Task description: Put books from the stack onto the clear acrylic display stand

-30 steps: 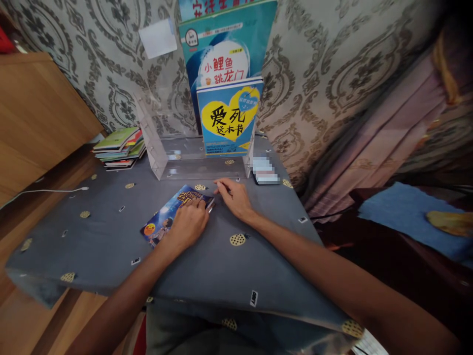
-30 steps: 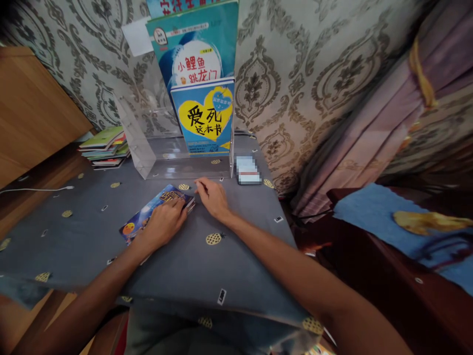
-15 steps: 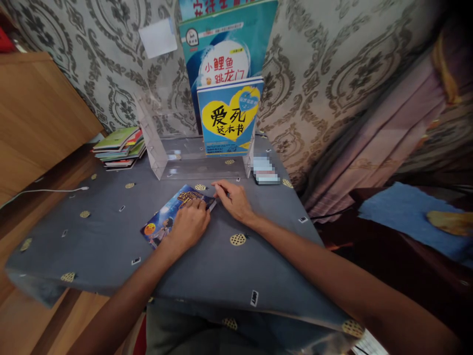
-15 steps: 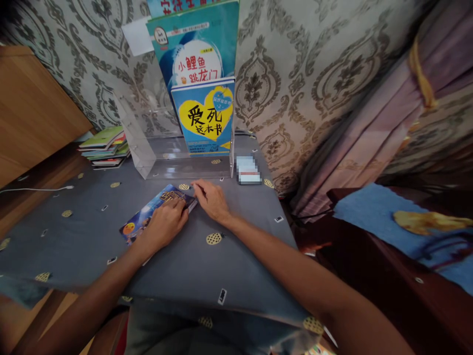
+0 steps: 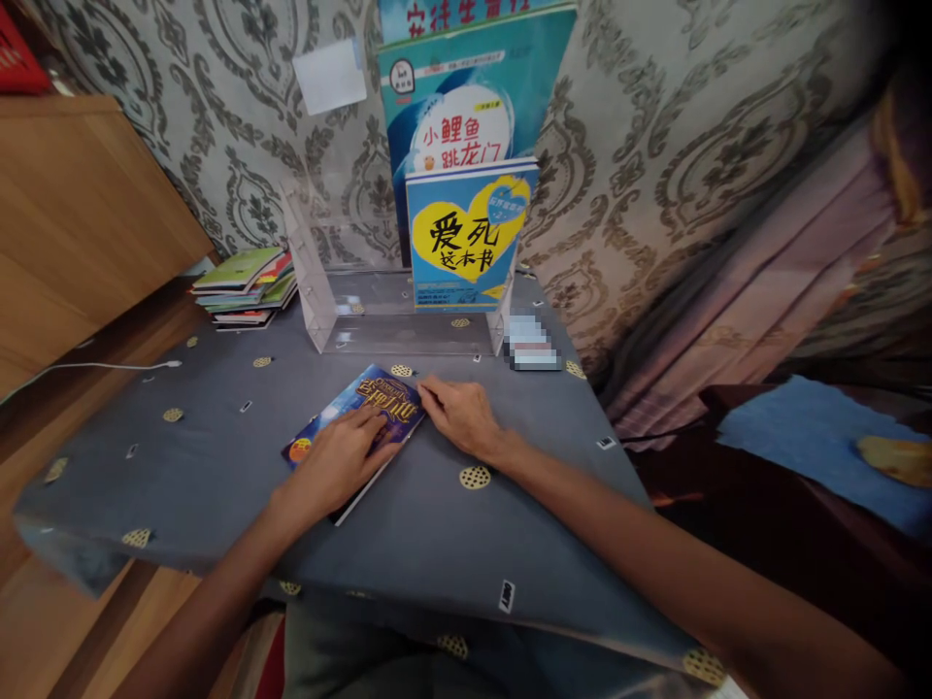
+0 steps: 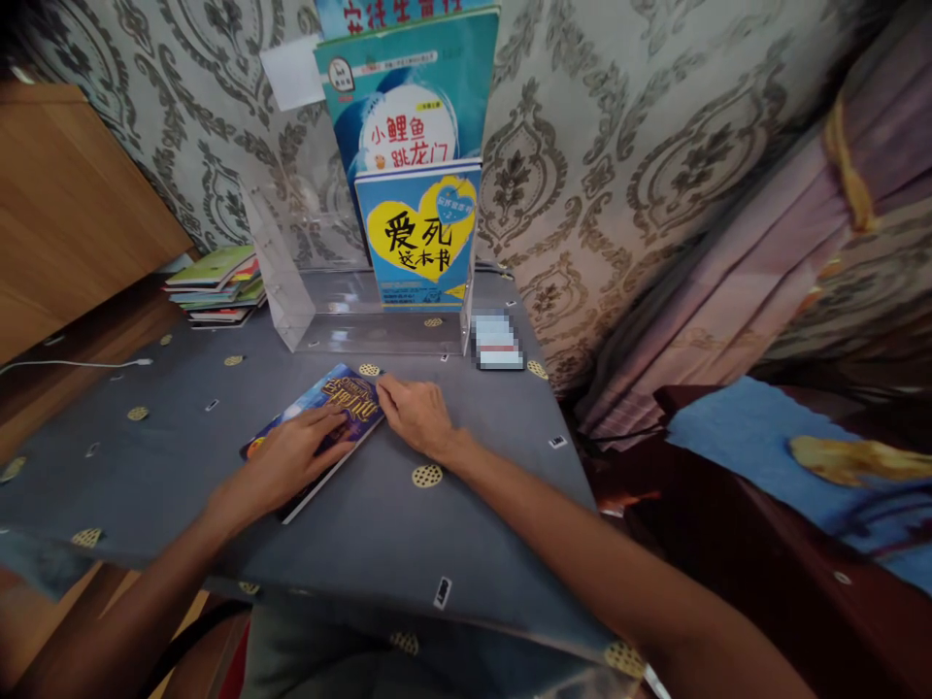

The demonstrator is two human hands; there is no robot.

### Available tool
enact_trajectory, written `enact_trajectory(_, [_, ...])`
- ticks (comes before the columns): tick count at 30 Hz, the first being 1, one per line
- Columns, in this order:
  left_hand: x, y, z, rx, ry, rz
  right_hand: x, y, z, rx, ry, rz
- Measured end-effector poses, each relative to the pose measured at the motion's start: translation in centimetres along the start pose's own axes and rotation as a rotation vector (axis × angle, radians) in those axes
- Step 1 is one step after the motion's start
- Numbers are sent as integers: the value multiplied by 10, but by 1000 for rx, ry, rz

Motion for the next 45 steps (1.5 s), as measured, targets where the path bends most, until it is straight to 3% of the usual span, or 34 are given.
enact_trajectory(6, [-25,2,53,-102,-2,75,-2,-7,-6,-36,60,-55])
enact_trajectory(14, [-12,-15,60,-248,-81,15,-4,-26,-34,-116,200,-240])
enact_trajectory(22, [-1,-20,56,-52,-42,-93,-10,-36,-34,-113,220,-319])
enact_trajectory(28, [7,-18,56,77,-141,-195,-13,-27,-9,-86,170,-388])
enact_trajectory(33, [15,-10,56,179,-204,-235,-23,-18,12,-156,165,-508])
enact_trajectory(45, [10,0,54,245,-168,-108,-38,-11,24,-202,115,-575])
Point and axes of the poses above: each hand's wrist, its own z-axis away from the middle knuckle, its own y-axis out of the back of the hand, x = y × z, the point moved 5 cm from there along -z, towards the middle knuckle, and after that the axes turned 8 degrees about -y, right-handed, at the moved point
